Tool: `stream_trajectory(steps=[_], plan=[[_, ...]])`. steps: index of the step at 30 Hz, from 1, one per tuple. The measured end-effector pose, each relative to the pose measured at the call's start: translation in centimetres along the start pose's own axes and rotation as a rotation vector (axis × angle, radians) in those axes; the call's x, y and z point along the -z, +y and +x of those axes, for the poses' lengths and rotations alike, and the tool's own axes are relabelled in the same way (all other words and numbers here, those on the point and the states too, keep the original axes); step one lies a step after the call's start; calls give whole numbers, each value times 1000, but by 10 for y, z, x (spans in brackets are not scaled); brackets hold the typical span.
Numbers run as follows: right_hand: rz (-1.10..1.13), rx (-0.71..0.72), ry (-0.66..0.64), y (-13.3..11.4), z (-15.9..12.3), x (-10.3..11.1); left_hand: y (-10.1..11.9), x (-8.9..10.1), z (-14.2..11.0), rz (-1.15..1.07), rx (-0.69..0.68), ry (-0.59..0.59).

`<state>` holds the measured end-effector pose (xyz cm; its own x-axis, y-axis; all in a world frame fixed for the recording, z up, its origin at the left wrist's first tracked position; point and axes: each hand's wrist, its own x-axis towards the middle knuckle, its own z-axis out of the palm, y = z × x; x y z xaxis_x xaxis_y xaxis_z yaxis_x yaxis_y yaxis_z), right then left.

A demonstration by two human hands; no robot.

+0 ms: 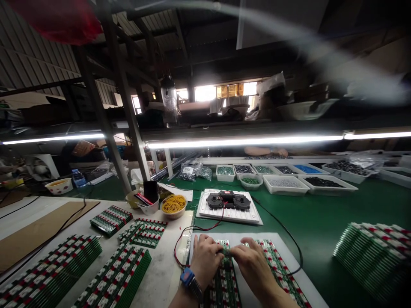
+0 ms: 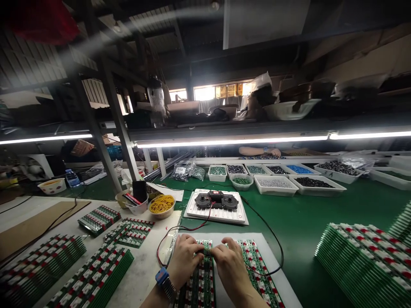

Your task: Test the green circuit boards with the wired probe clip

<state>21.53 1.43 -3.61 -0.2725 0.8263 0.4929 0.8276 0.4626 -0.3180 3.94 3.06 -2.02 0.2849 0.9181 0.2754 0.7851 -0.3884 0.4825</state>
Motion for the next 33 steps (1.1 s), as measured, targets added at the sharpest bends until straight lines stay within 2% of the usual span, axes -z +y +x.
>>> stream_trajectory(steps=[11, 16, 26, 33], plan=[[67, -6, 54, 5, -6, -10, -12, -11, -3, -65, -90, 47], [46, 4, 5, 10, -7, -9, -14, -12, -1, -68, -100, 34], [31, 28, -30, 10, -4, -7, -19, -16, 0, -119, -82, 12], [-9, 21, 29, 13, -7, -23, -15, -13, 0, -101, -17, -43]])
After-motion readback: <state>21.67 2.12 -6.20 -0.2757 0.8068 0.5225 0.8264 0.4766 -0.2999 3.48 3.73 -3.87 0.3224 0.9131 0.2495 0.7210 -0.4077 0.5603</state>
